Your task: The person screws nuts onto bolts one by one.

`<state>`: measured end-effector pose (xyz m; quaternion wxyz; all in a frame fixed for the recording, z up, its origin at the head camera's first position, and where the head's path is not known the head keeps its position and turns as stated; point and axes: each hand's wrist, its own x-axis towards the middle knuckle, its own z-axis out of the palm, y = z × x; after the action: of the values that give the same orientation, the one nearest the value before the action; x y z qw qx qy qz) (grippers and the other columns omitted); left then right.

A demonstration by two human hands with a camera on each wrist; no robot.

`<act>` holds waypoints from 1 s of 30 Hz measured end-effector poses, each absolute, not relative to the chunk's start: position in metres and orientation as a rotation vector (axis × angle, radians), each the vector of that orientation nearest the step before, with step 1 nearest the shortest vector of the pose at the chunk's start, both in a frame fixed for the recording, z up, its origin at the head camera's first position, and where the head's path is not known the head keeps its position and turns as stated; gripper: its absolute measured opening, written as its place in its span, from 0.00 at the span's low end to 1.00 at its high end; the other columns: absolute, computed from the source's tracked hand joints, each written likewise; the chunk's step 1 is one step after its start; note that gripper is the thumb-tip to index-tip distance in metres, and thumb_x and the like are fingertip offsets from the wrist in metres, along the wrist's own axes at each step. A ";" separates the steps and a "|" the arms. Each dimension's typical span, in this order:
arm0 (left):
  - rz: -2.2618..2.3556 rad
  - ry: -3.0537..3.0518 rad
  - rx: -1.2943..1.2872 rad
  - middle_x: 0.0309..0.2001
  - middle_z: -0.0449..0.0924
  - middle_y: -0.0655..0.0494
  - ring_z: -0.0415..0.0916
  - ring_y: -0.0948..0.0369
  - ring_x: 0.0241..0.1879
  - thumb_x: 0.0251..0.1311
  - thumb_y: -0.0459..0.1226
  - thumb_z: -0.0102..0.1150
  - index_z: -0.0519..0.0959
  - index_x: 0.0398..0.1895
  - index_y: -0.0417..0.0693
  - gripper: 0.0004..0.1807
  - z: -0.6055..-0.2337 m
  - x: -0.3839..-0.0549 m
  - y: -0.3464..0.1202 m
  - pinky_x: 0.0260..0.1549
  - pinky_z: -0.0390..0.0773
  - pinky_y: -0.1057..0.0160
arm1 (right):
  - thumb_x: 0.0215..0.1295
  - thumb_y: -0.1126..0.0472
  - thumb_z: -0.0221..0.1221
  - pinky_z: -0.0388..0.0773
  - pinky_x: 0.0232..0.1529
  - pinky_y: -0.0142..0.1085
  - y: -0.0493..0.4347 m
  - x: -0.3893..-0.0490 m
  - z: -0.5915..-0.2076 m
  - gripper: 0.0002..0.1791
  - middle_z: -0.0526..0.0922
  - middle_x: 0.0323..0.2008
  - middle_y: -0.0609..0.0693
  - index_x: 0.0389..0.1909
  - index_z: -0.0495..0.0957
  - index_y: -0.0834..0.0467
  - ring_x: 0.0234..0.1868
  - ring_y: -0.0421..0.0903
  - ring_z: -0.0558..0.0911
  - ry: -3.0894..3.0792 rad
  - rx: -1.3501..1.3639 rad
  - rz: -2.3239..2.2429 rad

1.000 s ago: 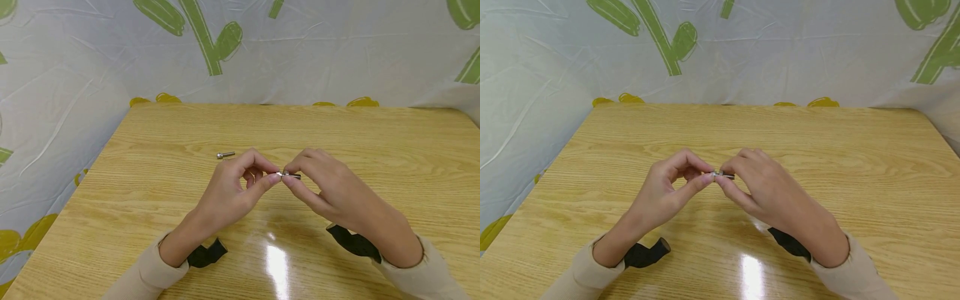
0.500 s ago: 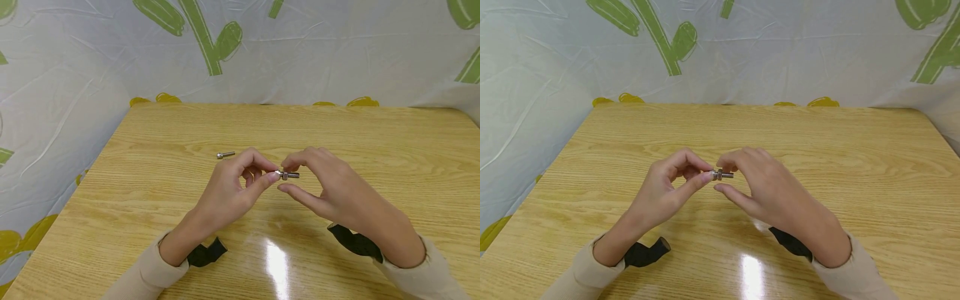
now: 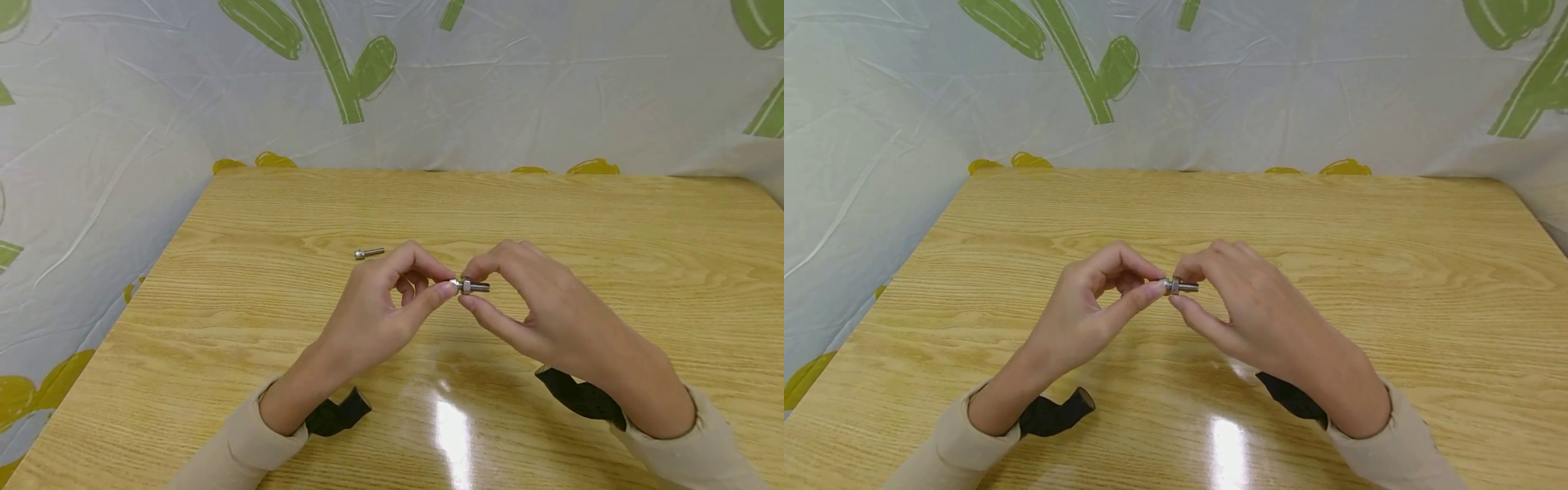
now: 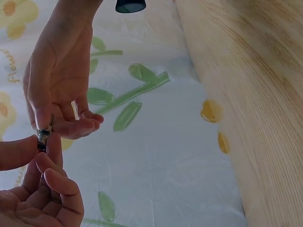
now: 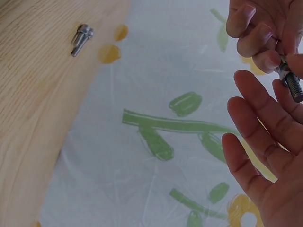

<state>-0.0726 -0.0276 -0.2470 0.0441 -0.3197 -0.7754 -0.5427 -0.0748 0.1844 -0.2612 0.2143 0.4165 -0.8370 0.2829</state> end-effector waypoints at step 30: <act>-1.637 -2.374 -0.974 0.30 0.81 0.57 0.68 0.68 0.25 0.59 0.34 0.59 0.77 0.36 0.43 0.04 -0.247 -0.073 -0.028 0.27 0.72 0.71 | 0.68 0.50 0.52 0.66 0.46 0.26 0.181 -0.072 -0.256 0.15 0.77 0.38 0.41 0.40 0.75 0.58 0.40 0.38 0.73 -2.310 1.145 0.757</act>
<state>-0.0728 -0.0276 -0.2471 0.0489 -0.3198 -0.7789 -0.5373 -0.0724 0.1807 -0.2563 0.2253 0.4151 -0.8377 0.2743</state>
